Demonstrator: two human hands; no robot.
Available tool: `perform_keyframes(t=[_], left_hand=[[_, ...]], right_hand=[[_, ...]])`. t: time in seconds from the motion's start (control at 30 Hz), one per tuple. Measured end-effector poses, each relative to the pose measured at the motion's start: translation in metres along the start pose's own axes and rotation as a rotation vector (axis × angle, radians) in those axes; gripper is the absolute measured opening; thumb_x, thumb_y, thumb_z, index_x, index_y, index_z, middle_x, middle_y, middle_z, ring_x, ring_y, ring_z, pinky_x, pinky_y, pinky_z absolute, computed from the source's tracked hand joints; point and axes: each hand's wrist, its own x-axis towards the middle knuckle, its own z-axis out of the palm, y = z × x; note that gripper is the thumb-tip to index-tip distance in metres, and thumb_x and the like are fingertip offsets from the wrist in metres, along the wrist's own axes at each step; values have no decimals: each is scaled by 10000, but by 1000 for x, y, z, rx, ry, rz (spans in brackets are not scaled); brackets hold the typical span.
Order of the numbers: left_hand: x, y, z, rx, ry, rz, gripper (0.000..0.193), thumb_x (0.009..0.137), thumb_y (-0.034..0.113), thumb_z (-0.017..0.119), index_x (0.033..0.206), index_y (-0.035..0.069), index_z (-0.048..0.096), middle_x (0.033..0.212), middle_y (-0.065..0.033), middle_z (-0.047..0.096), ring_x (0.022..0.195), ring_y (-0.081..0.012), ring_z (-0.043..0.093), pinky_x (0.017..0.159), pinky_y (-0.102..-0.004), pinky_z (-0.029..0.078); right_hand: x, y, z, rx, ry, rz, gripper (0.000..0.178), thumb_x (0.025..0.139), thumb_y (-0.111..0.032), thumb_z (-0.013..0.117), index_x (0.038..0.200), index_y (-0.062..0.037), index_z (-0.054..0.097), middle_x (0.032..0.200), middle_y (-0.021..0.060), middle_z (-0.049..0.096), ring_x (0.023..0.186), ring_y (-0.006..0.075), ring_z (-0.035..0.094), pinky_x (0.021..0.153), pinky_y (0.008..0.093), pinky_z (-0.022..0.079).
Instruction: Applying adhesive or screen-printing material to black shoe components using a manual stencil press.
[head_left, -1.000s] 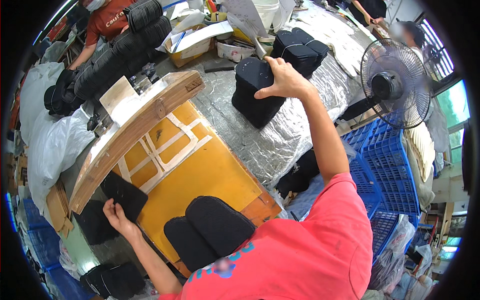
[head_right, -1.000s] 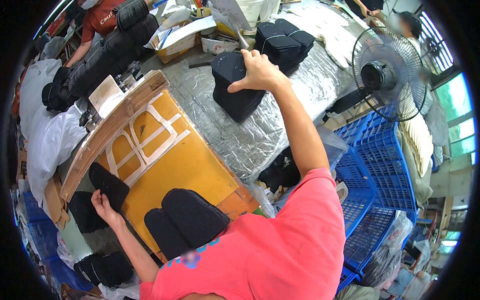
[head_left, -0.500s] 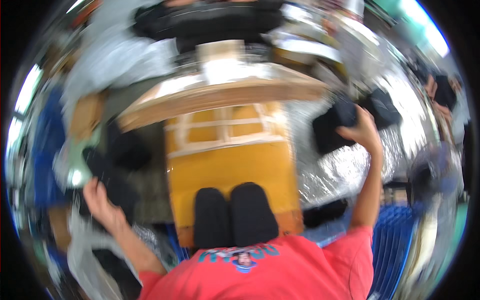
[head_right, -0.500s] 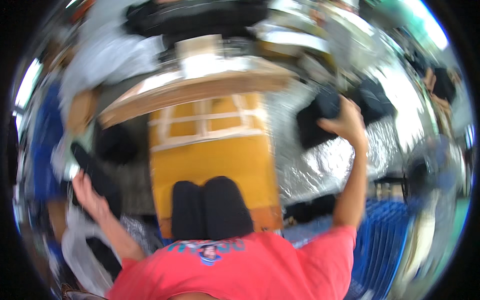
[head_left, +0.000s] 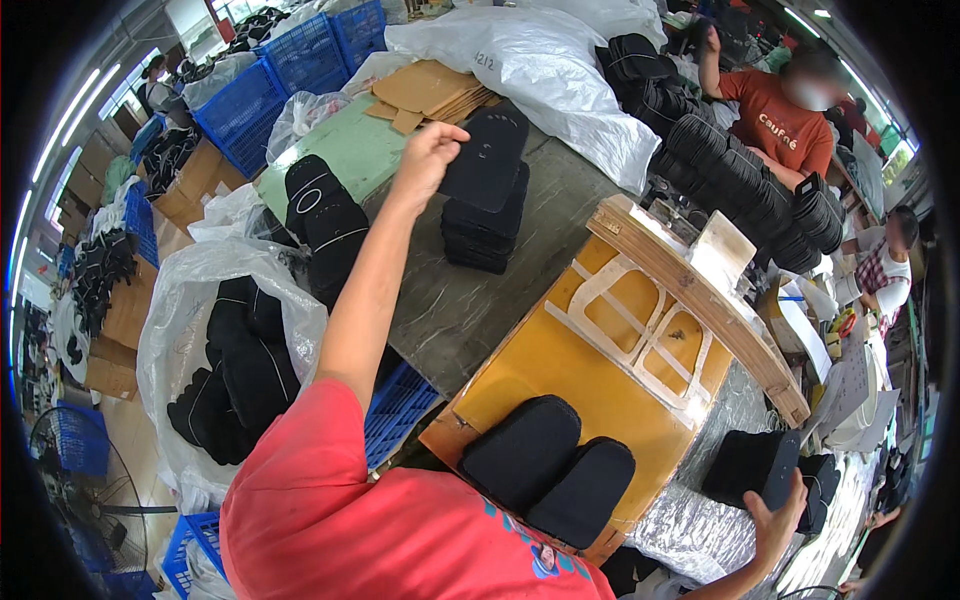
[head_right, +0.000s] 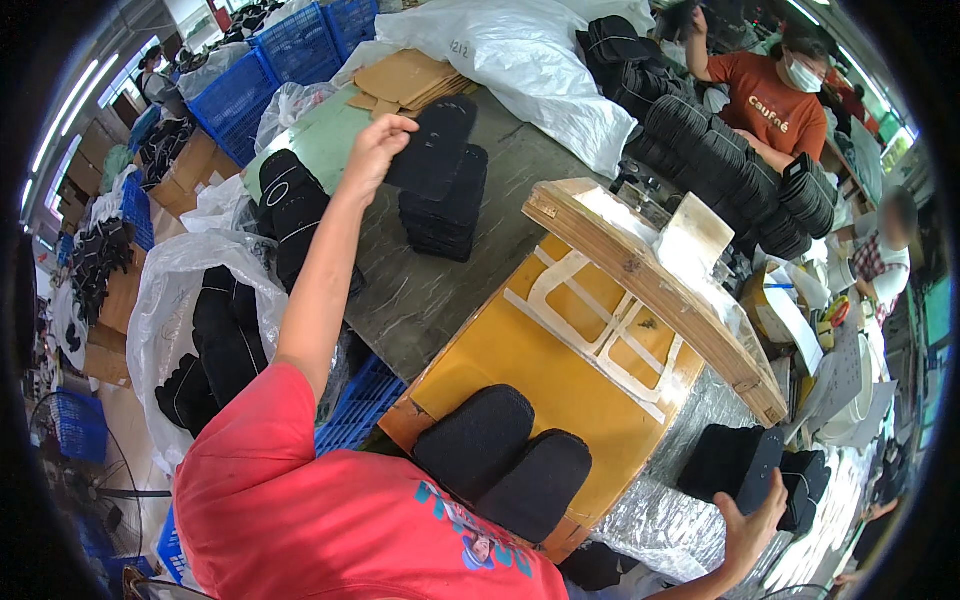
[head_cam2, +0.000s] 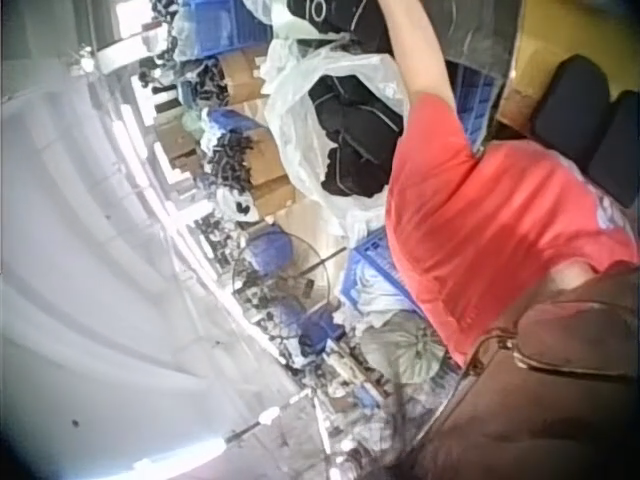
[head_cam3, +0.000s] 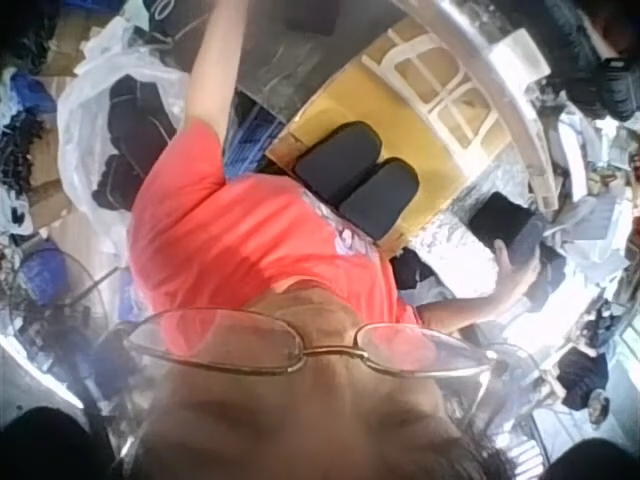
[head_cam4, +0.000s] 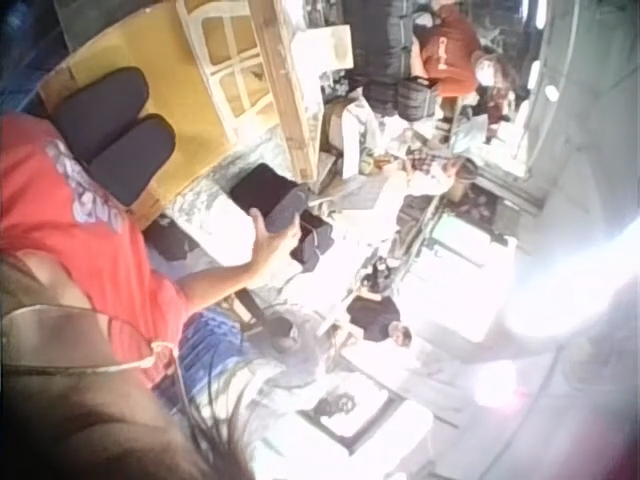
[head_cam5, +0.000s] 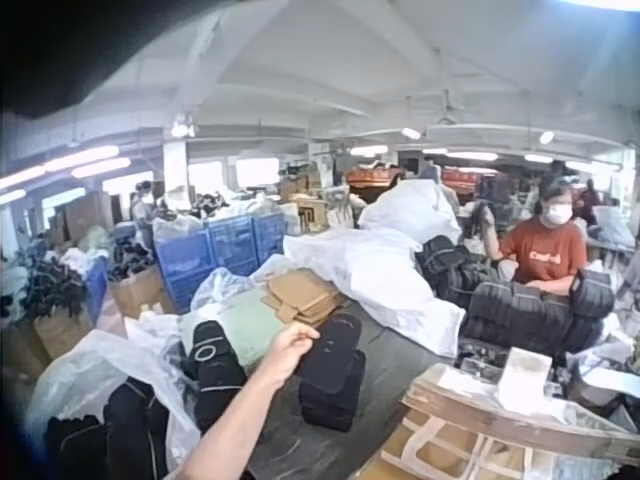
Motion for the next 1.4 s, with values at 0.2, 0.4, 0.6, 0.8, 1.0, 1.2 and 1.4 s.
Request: perform_keyframes(t=[0.2,0.4,0.6,0.8,1.0,1.2,1.4], left_hand=[[-5,-50,31,572,-23,74,124,864,17,556,924,75,648,987,-154,672,925,-343,645,804,-426,502],[-12,-60,37,679,101,285,128,842,8,549,913,74,632,970,-159,626,975,-377,594,847,-466,474],[-32,-47,40,780,69,170,207,824,46,621,1020,110,607,1108,-131,521,1066,-367,517,848,-487,462],[-97,41,0,757,201,264,296,851,32,616,1135,113,607,1121,-103,553,1095,-335,543,871,-483,452],[-67,33,-120,1184,445,198,213,878,140,521,941,54,705,1003,-203,679,948,-388,632,831,-507,494],[-31,-71,-275,1142,-45,6,503,955,424,571,1121,-46,640,1035,-220,689,948,-362,652,839,-479,492],[3,-70,-229,1561,-189,263,285,993,248,522,1009,-37,531,907,-207,628,874,-390,608,795,-443,477]], right_hand=[[-13,-117,-13,218,-299,-307,845,551,-362,871,1262,-16,571,1208,152,599,1158,364,536,1023,432,375],[17,-196,15,186,-408,-554,767,607,-338,862,1249,-22,584,1198,146,609,1135,354,547,990,440,386],[29,-258,37,256,-472,-779,688,657,-297,854,1242,-39,602,1181,162,628,1120,366,576,988,451,408],[31,-282,51,345,-548,-895,629,695,-299,838,1213,-18,618,1180,179,636,1138,368,579,1000,469,416],[34,-283,67,403,-643,-974,630,717,-315,818,1242,-41,606,1206,172,625,1168,380,564,1006,456,414],[34,-277,109,458,-625,-1092,625,778,-422,758,1267,-65,605,1210,193,624,1149,361,576,964,475,453],[41,-233,90,391,-635,-830,506,683,-347,790,1085,-49,713,1054,157,668,1047,348,622,878,513,472]])
